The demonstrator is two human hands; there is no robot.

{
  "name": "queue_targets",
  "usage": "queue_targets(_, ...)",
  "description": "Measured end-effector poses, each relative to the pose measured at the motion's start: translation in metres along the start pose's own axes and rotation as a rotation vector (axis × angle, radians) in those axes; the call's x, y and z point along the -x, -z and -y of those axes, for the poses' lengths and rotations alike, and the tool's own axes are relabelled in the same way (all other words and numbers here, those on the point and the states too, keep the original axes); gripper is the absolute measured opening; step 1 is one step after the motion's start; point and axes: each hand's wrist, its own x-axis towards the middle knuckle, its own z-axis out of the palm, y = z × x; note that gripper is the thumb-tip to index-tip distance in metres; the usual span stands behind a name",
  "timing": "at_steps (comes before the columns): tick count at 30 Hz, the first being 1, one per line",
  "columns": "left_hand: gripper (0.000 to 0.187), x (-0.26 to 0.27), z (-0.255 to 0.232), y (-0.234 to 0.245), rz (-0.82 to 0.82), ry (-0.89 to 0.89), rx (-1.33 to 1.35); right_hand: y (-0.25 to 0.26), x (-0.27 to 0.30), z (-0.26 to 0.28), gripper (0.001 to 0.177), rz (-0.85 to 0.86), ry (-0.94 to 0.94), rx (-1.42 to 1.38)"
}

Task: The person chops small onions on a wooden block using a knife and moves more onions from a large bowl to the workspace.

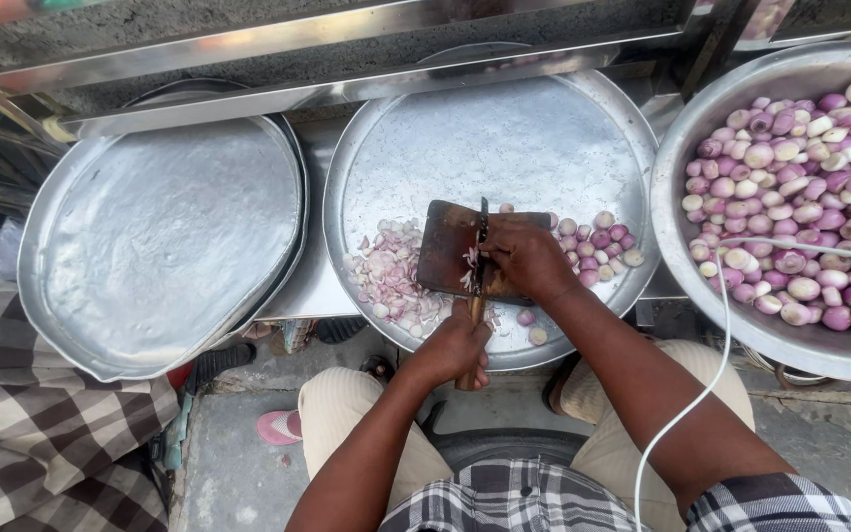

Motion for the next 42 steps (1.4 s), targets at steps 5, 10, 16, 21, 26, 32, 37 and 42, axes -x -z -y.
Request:
queue_targets(5,0.047,-0.002,0.004,0.004,0.011,0.014,-0.003,-0.002,0.003,0.003,0.013,-0.037,0.064,0.021)
queue_targets(10,0.043,-0.005,0.006,-0.002,0.046,0.031,0.09,0.0,-0.002,0.005,0.015,0.005,0.014,0.057)
queue_targets(16,0.04,-0.003,0.012,0.003,-0.186,-0.033,-0.008,-0.001,-0.003,0.006,0.02,-0.021,0.264,0.207)
queue_targets(21,0.039,0.009,0.008,-0.002,-0.278,-0.03,-0.173,-0.002,-0.003,0.007,0.023,0.012,0.272,0.277)
queue_targets(26,0.041,0.016,-0.013,-0.007,-0.206,0.048,-0.185,0.0,-0.002,0.008,0.027,-0.02,0.294,0.231)
queue_targets(32,0.045,0.019,-0.019,-0.005,-0.146,0.07,-0.171,-0.004,0.002,-0.001,0.016,-0.078,0.208,0.145)
queue_targets(37,0.049,0.01,-0.017,-0.002,-0.088,0.054,-0.183,-0.009,0.003,-0.002,0.011,-0.035,0.066,0.126)
queue_targets(42,0.048,0.003,-0.007,-0.002,-0.064,0.011,-0.153,-0.008,0.003,-0.007,0.01,0.038,0.005,0.107)
